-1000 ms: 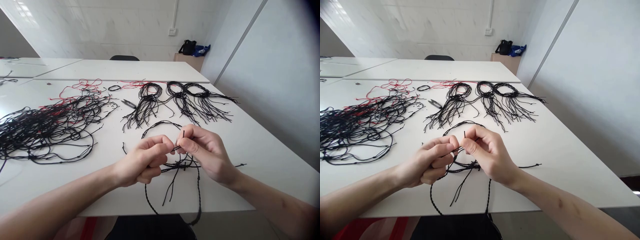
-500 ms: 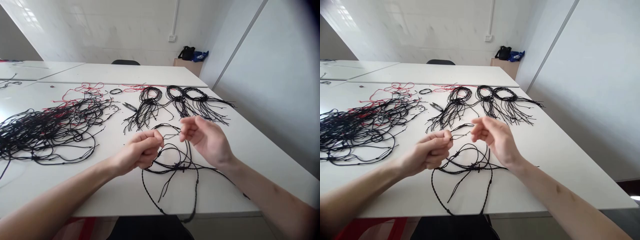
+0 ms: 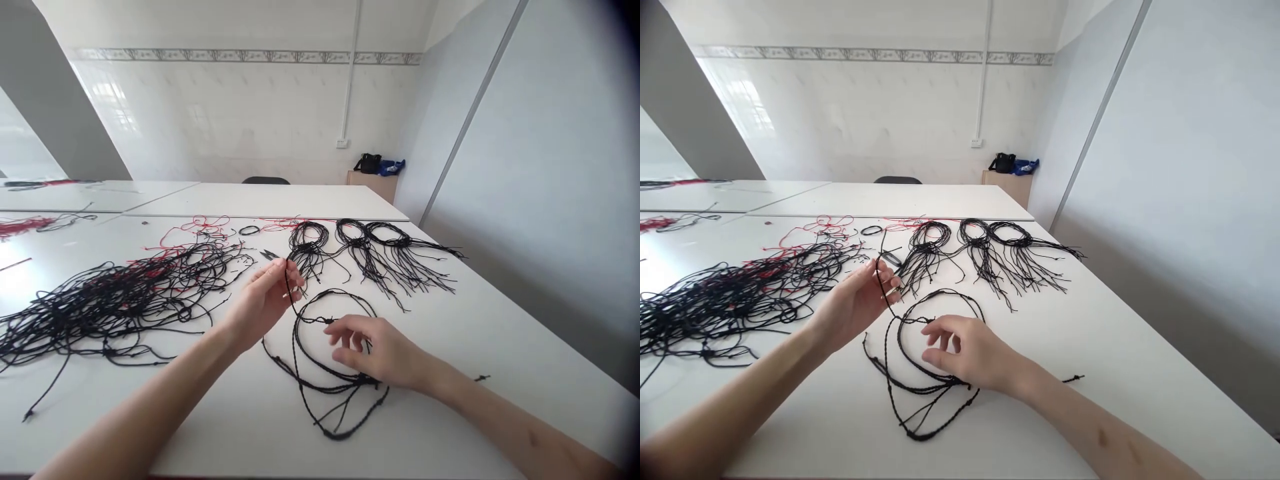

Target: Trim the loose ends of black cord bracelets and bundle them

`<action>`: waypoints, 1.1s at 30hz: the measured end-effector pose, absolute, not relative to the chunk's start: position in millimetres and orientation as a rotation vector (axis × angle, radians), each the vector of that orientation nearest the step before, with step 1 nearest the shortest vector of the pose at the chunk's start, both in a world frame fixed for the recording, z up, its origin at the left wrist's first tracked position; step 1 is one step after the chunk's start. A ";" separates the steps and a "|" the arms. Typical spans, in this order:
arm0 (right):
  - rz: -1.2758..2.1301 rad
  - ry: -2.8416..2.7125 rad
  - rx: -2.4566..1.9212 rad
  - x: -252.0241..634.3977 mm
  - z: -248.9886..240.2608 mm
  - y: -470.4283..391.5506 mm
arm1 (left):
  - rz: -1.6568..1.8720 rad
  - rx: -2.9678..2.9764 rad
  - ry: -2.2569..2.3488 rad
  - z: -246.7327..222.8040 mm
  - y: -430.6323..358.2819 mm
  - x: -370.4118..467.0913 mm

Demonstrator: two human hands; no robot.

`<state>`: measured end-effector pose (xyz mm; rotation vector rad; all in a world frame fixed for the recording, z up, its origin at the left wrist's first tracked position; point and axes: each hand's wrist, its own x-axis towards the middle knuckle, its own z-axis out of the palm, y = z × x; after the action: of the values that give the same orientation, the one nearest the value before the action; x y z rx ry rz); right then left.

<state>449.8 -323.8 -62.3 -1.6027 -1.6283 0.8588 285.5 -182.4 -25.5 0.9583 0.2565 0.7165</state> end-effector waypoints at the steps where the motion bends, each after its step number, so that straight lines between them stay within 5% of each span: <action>1: 0.750 -1.647 -1.601 449.4 -61.7 -322.7 | 0.735 0.939 0.254 -24.7 -181.4 285.2; 8: 0.375 -1.829 -1.568 441.8 -62.7 -298.8 | 0.741 0.802 0.204 -27.9 -178.2 283.8; 19: 0.593 -1.478 -1.465 458.9 -51.2 -287.4 | 0.941 0.804 0.473 -24.2 -160.5 281.9; 26: 0.655 -1.306 -1.341 472.9 -43.1 -298.5 | 1.230 1.515 0.798 -42.5 -172.8 284.8; 33: 0.746 -1.265 -1.263 467.6 -43.8 -297.7 | 0.744 2.033 0.470 -54.0 -192.5 287.7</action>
<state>467.6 -297.7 -43.8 -1.2628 -1.2651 0.7464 287.7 -192.5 -54.0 2.0335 0.4698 0.7444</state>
